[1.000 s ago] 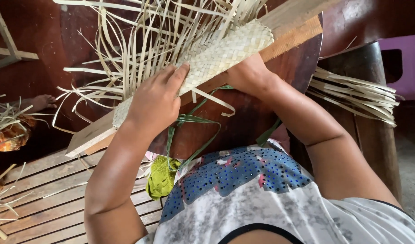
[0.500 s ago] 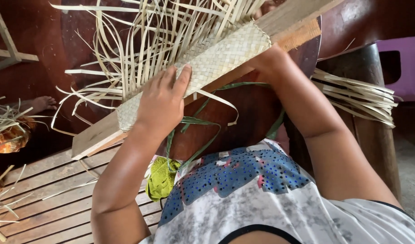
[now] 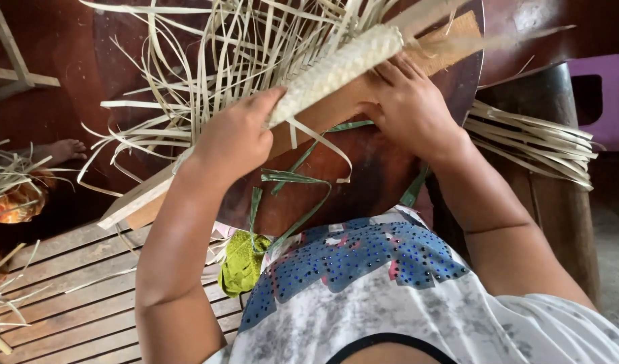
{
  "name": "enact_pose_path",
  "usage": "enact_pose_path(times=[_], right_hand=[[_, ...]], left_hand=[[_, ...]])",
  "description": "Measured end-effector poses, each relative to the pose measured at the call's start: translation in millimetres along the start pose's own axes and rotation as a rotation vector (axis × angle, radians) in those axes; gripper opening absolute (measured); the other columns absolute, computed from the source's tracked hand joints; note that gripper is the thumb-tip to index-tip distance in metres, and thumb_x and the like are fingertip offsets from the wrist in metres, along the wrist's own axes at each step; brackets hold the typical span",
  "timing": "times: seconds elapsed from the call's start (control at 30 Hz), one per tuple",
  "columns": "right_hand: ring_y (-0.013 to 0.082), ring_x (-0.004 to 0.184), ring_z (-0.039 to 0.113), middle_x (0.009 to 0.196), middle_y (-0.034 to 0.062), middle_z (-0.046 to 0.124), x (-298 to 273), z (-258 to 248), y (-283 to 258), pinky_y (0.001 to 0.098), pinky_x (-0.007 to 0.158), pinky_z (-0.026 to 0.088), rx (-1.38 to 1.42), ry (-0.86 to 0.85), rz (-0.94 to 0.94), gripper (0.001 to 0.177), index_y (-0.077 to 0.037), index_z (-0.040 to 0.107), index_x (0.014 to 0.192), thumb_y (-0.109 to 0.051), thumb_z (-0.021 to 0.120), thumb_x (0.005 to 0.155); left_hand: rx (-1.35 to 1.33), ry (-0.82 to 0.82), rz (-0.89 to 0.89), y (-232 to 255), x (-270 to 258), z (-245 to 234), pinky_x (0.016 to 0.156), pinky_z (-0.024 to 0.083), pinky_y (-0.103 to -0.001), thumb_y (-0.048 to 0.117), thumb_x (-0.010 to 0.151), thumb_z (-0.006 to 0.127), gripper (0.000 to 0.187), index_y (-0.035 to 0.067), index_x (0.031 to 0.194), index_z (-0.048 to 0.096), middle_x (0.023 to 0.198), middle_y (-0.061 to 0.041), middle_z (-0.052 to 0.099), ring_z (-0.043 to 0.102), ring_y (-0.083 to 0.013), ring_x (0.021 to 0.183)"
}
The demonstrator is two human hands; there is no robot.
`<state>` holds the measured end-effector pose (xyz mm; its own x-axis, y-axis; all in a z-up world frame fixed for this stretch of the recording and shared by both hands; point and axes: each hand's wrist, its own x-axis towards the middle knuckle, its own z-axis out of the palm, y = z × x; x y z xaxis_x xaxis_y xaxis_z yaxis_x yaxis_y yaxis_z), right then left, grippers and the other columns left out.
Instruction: A person is weaving dried leaf strands into a long strip, using a wooden board to hold the work in place on a table.
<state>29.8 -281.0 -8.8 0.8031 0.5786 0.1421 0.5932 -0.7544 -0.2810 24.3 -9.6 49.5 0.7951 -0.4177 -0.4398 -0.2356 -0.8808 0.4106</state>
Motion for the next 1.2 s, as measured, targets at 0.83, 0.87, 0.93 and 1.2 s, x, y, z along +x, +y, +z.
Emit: enact_pose_path(times=[0.83, 0.87, 0.93, 1.2], right_hand=[[0.0254, 0.108, 0.057, 0.118, 0.0157, 0.059, -0.4, 9.7, 146.4, 0.0375, 0.088, 0.048, 0.637, 0.053, 0.31, 0.047, 0.004, 0.049, 0.125, 0.0, 0.076, 0.087], [0.021, 0.105, 0.06, 0.115, 0.0124, 0.063, -2.4, 3.0, 139.3, 0.034, 0.084, 0.05, 0.648, 0.087, 0.391, 0.039, 0.002, 0.055, 0.12, 0.001, 0.074, 0.086], [0.0166, 0.103, 0.062, 0.112, 0.009, 0.066, -7.4, -7.8, 127.7, 0.0306, 0.081, 0.051, 0.66, 0.121, 0.474, 0.032, 0.0, 0.06, 0.116, 0.003, 0.071, 0.085], [0.0138, 0.057, 0.044, 0.063, 0.0037, 0.054, -41.0, -29.2, 77.4, 0.0317, 0.052, 0.032, 0.384, -0.272, 0.658, 0.033, -0.006, 0.062, 0.077, -0.03, 0.065, 0.099]], left_hand=[[0.371, 0.278, 0.046, -10.3, 6.0, 66.2, 0.101, 0.039, -0.051, 0.016, 0.09, 0.052, 0.063, 0.014, 0.148, 0.029, 0.139, -0.027, 0.041, 0.047, -0.041, 0.12], [0.387, 0.284, 0.03, -9.1, 4.7, 67.4, 0.101, 0.039, -0.051, 0.016, 0.09, 0.051, 0.062, 0.014, 0.148, 0.028, 0.139, -0.025, 0.042, 0.046, -0.0402, 0.121], [0.403, 0.288, 0.013, -5.7, 4.4, 69.0, 0.1, 0.039, -0.051, 0.016, 0.091, 0.049, 0.06, 0.015, 0.148, 0.028, 0.139, -0.024, 0.043, 0.046, -0.0393, 0.123], [0.439, 0.313, 0.043, -8.8, 7.7, 90.7, 0.094, 0.041, -0.052, 0.011, 0.093, 0.041, 0.05, 0.015, 0.142, 0.036, 0.133, -0.022, 0.045, 0.046, -0.0378, 0.119]])
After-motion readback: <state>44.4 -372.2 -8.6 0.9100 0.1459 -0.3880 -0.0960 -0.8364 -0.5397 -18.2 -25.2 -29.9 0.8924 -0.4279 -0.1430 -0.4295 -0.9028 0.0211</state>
